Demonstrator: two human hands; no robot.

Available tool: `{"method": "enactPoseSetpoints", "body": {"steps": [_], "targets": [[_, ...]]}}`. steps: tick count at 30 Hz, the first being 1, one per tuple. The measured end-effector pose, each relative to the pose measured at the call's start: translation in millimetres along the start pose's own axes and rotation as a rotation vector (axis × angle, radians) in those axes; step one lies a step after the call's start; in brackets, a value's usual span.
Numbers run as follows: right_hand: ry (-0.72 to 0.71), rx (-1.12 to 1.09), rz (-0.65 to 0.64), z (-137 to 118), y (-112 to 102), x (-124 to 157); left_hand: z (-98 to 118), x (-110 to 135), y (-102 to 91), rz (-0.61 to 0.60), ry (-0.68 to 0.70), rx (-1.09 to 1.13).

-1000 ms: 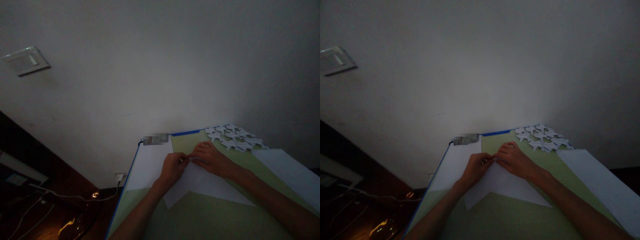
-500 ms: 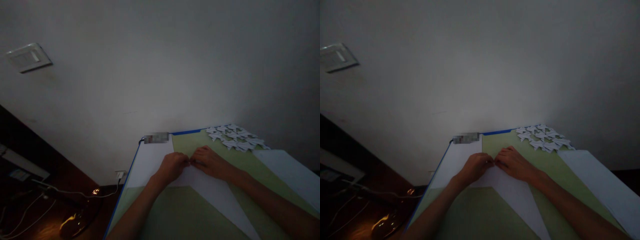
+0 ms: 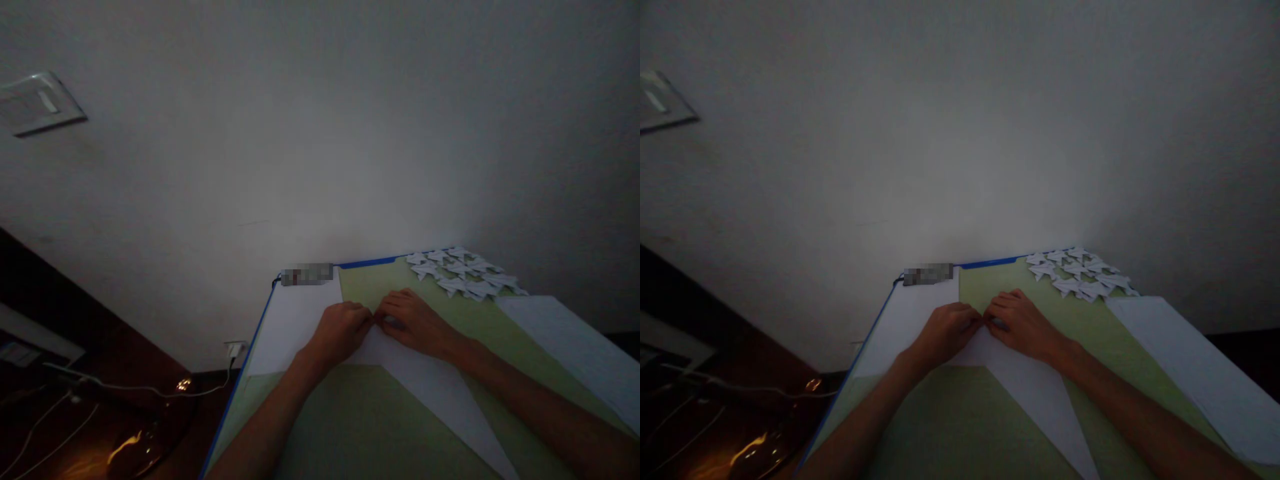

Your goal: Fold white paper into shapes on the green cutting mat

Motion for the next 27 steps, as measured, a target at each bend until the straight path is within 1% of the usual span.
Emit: {"method": "enactPoseSetpoints", "body": {"steps": [6,11,17,20,23,27], "targets": [[-0.006,-0.011,0.046,-1.0,-9.4,-0.9,-7.1,-0.4,-7.9,0.005,-0.023,0.087],[-0.003,-0.018,0.076,-1.4,-12.6,-0.4,-5.4,-0.4,-10.3,0.018,0.003,0.144],[-0.011,-0.058,0.078,-4.1,-7.9,-0.3,1.3,-0.8,-3.9,-0.004,-0.009,0.086],[-0.002,-0.048,0.077,-2.7,-6.4,-0.2,2.2,-0.9,-4.4,-0.016,-0.008,0.076],[0.026,-0.038,0.06,4.0,-6.4,-0.3,-3.0,-0.6,-10.7,-0.011,-0.012,0.075],[0.066,-0.07,0.012,22.0,-7.9,0.5,-18.9,-0.2,-22.1,0.0,-0.046,0.066]]}}
Point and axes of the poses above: each hand's wrist, its own x-axis away from the middle knuckle, its own y-axis out of the palm, z = x × y, the point moved 9 cm from there along -x, towards the middle knuckle
